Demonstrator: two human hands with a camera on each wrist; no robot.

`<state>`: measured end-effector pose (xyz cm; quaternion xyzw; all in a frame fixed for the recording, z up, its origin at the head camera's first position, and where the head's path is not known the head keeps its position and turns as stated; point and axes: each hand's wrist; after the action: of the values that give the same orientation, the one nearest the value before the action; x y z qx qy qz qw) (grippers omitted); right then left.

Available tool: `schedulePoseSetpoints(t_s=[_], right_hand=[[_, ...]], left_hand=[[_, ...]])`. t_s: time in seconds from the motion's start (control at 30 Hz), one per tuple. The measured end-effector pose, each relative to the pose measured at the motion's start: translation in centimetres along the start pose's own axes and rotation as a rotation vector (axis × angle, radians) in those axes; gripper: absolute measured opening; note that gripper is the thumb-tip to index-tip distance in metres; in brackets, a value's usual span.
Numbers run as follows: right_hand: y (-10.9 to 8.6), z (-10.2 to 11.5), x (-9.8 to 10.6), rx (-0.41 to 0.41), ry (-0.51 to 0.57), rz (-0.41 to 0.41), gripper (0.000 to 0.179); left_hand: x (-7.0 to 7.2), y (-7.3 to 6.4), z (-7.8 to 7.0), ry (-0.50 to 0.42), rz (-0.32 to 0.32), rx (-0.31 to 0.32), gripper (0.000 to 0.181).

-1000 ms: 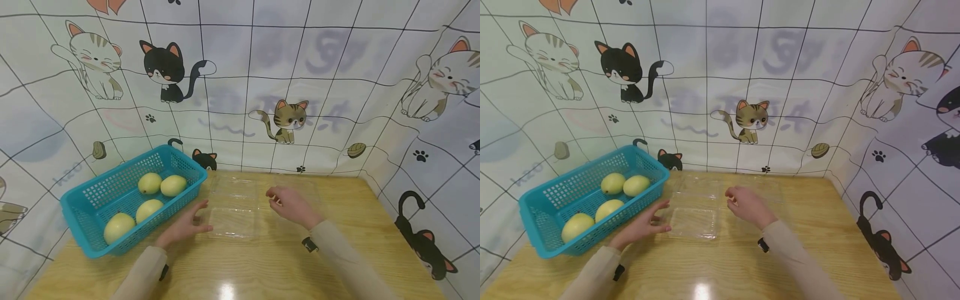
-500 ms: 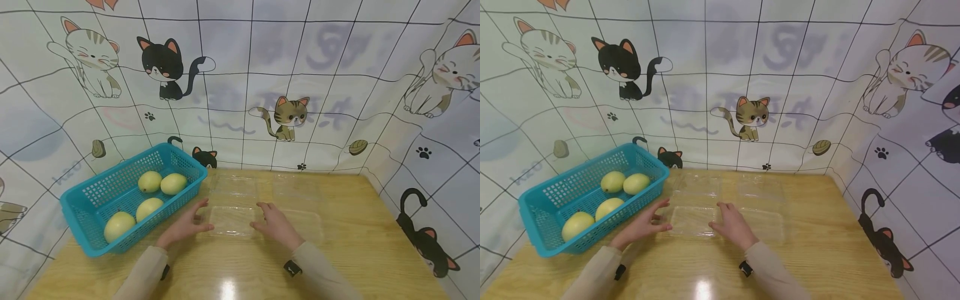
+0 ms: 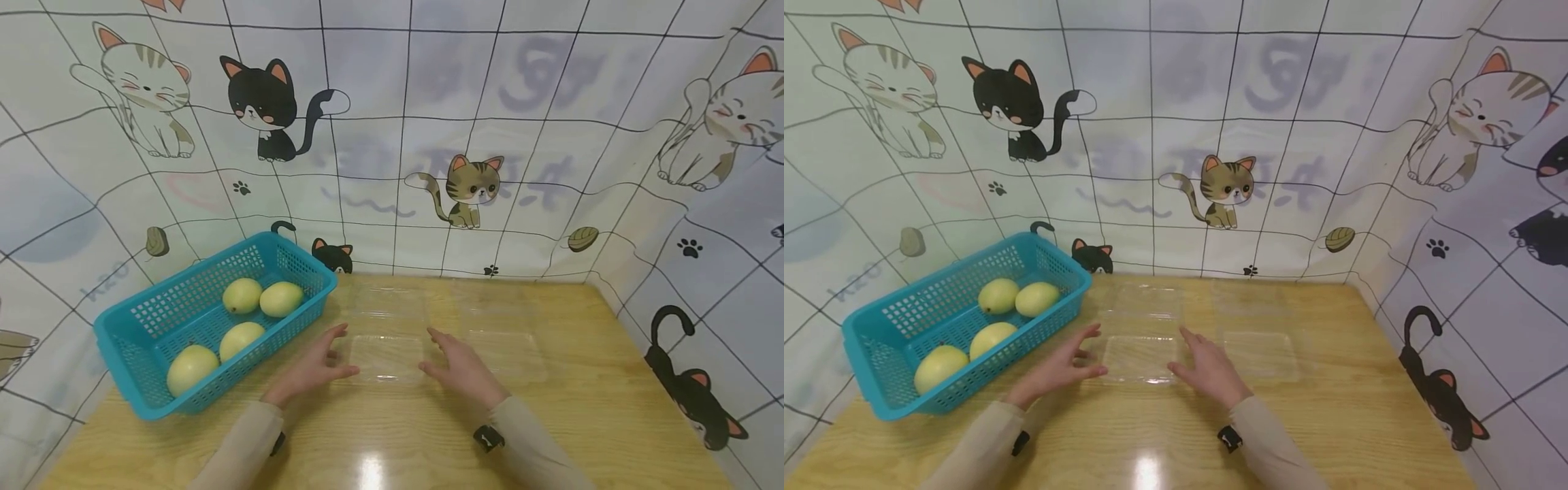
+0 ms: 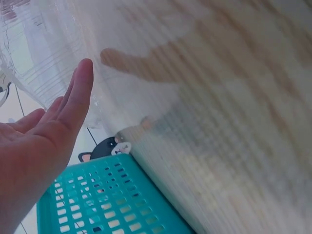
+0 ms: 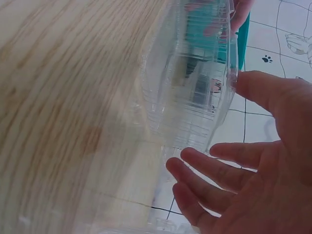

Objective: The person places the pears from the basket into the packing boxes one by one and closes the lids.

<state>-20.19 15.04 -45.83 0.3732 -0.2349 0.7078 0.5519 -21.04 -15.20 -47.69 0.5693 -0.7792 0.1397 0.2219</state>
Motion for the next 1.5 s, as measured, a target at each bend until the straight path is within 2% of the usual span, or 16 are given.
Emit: schedulePoseSetpoints(t_s=[0.17,0.43,0.6,0.7,0.93,1.03,1.27,1.4,1.5], right_hand=[[0.0,-0.2,0.0,-0.005,0.061,-0.002,0.073],[-0.1,-0.6,-0.4,-0.085,0.293,0.022,0.088],[-0.1,-1.2,-0.9,-0.114,0.387,0.005,0.091],[-0.1,-1.5,-1.0,-0.116,0.433,0.004,0.091],[-0.1,-1.7,-1.0,-0.101,0.452,-0.009,0.089],[-0.1,-1.7,-1.2,-0.085,0.442,-0.016,0.087],[-0.2,-1.6,-1.6,-0.087,0.395,-0.03,0.081],[-0.4,-1.5,-1.6,-0.088,0.388,-0.042,0.081],[-0.6,-1.6,-1.6,-0.091,0.403,-0.049,0.082]], left_hand=[[-0.4,0.3,0.0,-0.004,-0.028,-0.003,0.089],[-0.6,0.6,0.1,0.004,-0.025,-0.005,0.089],[-0.2,0.6,-0.5,0.081,-0.004,0.009,0.087],[0.4,0.9,-1.3,0.123,0.018,-0.005,0.086],[1.7,1.7,-3.0,0.189,0.072,-0.081,0.086],[1.7,2.0,-3.2,0.223,0.101,-0.09,0.087],[2.0,2.2,-3.8,0.317,0.122,-0.111,0.086],[3.2,2.3,-4.9,0.367,0.121,-0.143,0.081],[4.8,2.4,-6.2,0.389,0.097,-0.188,0.078]])
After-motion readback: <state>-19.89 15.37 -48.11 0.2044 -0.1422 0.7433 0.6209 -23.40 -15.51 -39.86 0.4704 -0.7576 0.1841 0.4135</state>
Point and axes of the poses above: each hand's wrist, its own y-axis towards the middle knuckle, its own x-axis out of the back of the hand, z = x × y, and after that the axes turned 5 degrees about -z, right-handed
